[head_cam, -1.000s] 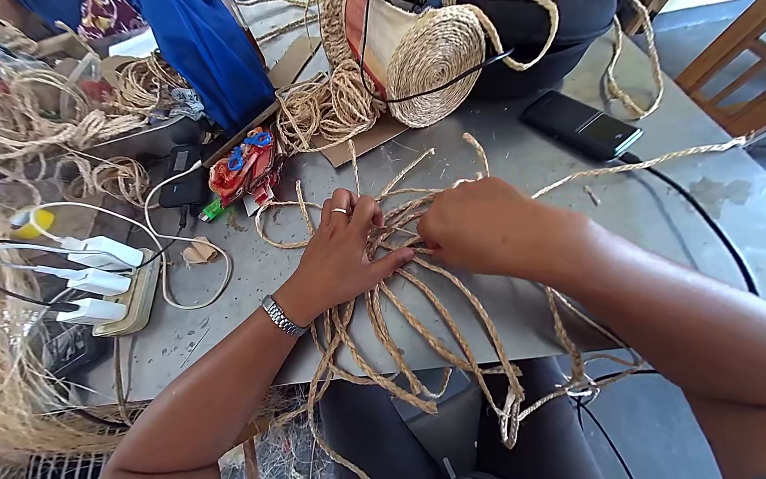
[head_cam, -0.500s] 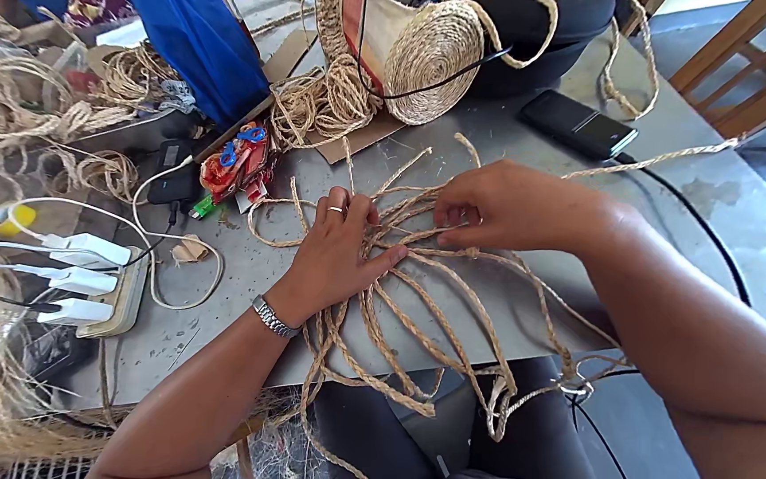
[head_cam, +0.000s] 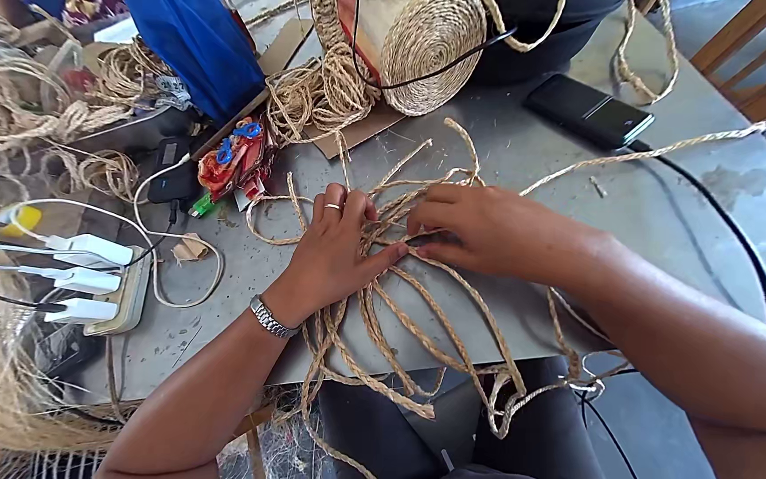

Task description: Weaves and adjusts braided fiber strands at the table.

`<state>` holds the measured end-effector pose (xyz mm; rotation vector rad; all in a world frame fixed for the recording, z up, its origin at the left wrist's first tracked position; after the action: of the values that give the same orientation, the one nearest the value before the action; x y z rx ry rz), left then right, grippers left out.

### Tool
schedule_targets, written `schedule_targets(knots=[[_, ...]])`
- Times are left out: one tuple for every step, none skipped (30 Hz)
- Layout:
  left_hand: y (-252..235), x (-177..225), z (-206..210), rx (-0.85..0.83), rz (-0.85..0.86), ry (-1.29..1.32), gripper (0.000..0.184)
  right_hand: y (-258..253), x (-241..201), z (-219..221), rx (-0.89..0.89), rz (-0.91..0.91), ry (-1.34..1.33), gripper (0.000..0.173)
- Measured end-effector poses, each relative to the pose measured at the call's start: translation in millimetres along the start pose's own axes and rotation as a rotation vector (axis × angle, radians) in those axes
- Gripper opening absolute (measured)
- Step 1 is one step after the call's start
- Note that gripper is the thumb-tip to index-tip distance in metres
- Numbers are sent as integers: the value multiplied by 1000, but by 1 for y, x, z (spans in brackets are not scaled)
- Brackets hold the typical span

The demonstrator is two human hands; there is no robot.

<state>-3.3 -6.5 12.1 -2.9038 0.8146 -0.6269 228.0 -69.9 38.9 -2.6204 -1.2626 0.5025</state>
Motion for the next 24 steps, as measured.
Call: schedule_targets(knots=[[0,0,0,2,2,1,61,1,-1,0,1,-4,-5,21],[0,0,0,3,2,5,61,2,-2,0,9,-5,-11,20],[0,0,0,5,2,13,61,3,-4,0,19,-8,-16,19],[0,0,0,6,3,18,61,3,-6,0,32,-12,-18,19],[0,0,0,8,6,19,60,3,-8,0,29,-16,-18,19],[0,0,0,7,8,19,60,3,-9,1,13,-15,-17,19],[0,0,0,4,8,17,60,3,-10,2,-2,-14,-16,17],[0,0,0,-1,7,16,60,3,-11,4,-12,-11,-18,14],[-1,-1,-1,-8,5,16,60,3,-10,5,-16,-5,-19,12],[-1,-1,-1,-13,8,21,59,3,-10,6,-19,1,-21,10],[-1,-2,-2,-16,19,37,55,3,-10,6,-19,6,-25,10],[-2,-3,-4,-24,28,58,49,3,-10,6,-18,12,-31,10],[-2,-4,-6,-31,34,85,41,3,-9,5,-18,18,-39,10],[-2,-5,-8,-38,37,117,36,3,-9,5,-15,23,-49,10],[-3,-8,-10,-44,39,143,32,3,-9,5,-10,26,-56,10],[-3,-10,-12,-52,43,168,31,3,-9,5,-5,28,-58,10],[-5,-12,-13,-61,45,193,30,4,-8,5,1,30,-57,11],[-9,-13,-13,-67,40,215,30,4,-8,5,14,28,-54,12],[-11,-13,-14,-71,38,225,30,4,-8,6,29,29,-51,14],[-12,-13,-14,-73,40,232,28,5,-8,6,39,34,-51,16],[-13,-13,-14,-75,43,242,27,5,-8,6,40,41,-51,16],[-13,-13,-14,-71,46,253,25,4,-9,6,36,49,-52,14],[-13,-14,-15,-59,48,265,24,4,-9,5,32,60,-56,11],[-12,-14,-15,-51,48,295,22,4,-10,5,30,71,-57,8]])
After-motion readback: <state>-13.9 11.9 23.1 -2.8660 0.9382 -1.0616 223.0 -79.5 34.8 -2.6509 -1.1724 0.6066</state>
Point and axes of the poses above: each hand's wrist, its own y-axis away from the middle knuckle, its own z-axis out of the palm, x = y × z, the point moved 1 cm from there along -y, towards the middle knuckle, and after that the axes turned 15 degrees about -z, right-handed, at the moved point
